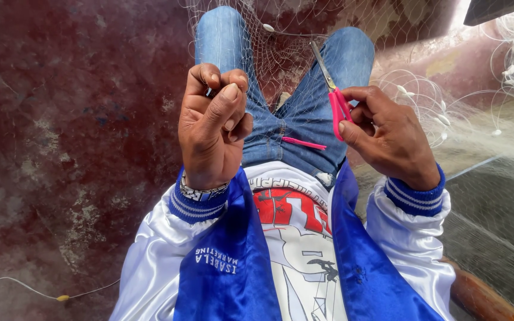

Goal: Repairing a fishing net using a shuttle tool and scissors

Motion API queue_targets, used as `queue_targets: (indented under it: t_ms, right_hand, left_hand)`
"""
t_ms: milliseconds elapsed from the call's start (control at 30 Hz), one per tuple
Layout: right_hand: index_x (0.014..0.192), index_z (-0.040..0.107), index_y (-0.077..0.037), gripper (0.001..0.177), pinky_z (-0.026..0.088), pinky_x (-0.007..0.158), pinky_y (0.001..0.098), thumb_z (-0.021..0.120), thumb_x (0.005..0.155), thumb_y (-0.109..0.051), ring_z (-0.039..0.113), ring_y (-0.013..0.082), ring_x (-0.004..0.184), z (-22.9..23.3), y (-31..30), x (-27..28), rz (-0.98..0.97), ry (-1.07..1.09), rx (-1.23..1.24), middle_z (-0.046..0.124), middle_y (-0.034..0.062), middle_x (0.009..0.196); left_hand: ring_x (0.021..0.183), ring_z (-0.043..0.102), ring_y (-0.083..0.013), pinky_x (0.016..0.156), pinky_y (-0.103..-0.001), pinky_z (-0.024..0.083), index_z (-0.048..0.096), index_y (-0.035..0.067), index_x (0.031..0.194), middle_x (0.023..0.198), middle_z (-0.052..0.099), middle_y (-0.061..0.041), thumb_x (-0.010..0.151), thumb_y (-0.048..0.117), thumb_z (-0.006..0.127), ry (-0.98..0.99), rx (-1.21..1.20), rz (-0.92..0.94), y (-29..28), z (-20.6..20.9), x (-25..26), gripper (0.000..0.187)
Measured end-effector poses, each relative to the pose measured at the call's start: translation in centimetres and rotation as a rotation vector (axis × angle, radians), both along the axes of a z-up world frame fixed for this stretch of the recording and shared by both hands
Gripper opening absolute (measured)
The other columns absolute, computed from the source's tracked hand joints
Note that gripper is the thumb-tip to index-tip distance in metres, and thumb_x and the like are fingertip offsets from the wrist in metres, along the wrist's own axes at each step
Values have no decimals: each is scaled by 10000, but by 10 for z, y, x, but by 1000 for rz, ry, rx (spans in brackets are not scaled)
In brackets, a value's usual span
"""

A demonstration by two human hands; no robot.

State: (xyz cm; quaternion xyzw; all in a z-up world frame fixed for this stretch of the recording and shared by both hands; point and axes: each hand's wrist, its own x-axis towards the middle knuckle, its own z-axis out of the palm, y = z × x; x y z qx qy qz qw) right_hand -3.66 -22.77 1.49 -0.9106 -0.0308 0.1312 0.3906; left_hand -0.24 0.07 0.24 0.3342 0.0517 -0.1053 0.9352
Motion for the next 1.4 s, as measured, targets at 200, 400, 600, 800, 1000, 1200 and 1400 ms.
queue_targets:
  t_ms: [200, 400, 600, 800, 1000, 1200, 1400]
  right_hand:
    - [1164, 495, -17, 335, 341, 517, 251, 585, 853, -101, 379, 113, 538, 0, -3, -3, 10, -26, -13, 441, 20, 651]
    - [1182, 499, -22, 340, 347, 543, 236, 582, 860, -92, 403, 98, 584, 0, -6, -5, -20, -71, -5, 463, 20, 710]
    - [1157, 486, 31, 390, 444, 592, 221, 565, 805, -116, 499, 110, 679, -10, -16, 3, 26, 96, 279, 493, 66, 879]
    - [1174, 468, 48, 496, 455, 641, 207, 556, 778, -237, 552, 132, 683, -27, -31, 6, -13, 270, 681, 557, 105, 760]
    - [1161, 485, 35, 547, 454, 629, 208, 575, 743, -306, 549, 122, 669, -29, -34, 6, -20, 282, 693, 558, 73, 717]
    - [1166, 472, 56, 534, 462, 625, 213, 571, 777, -296, 544, 126, 660, -37, -42, 3, 17, 279, 791, 549, 81, 774]
    - [1147, 491, 59, 484, 484, 608, 202, 555, 782, -253, 555, 117, 643, -38, -43, 2, 53, 269, 771, 560, 79, 761]
  left_hand:
    - [504, 276, -11, 428, -147, 240, 377, 157, 922, 950, 507, -86, 861, 65, 554, 6, 10, 3, 0, 0, 0, 209]
    - [504, 275, -14, 425, -154, 231, 376, 154, 928, 956, 506, -87, 869, 59, 551, -17, -18, 3, 1, -2, 0, 208]
    - [501, 278, -15, 427, -158, 232, 380, 155, 917, 942, 512, -78, 860, 56, 554, -11, -9, 10, 0, 1, -2, 208]
    - [501, 275, -13, 424, -149, 234, 378, 153, 916, 934, 515, -73, 861, 62, 564, -17, -18, 13, 2, 1, -2, 215]
    - [504, 276, -14, 426, -152, 240, 378, 156, 914, 934, 520, -71, 854, 68, 565, -15, 4, 11, 1, 2, -2, 216]
    - [505, 277, -12, 429, -150, 241, 382, 155, 922, 937, 518, -69, 860, 66, 564, -19, -11, 17, 2, 2, -2, 212]
    - [503, 270, -11, 427, -149, 235, 382, 157, 919, 940, 513, -73, 863, 67, 562, -24, -9, 6, 2, 1, -1, 210]
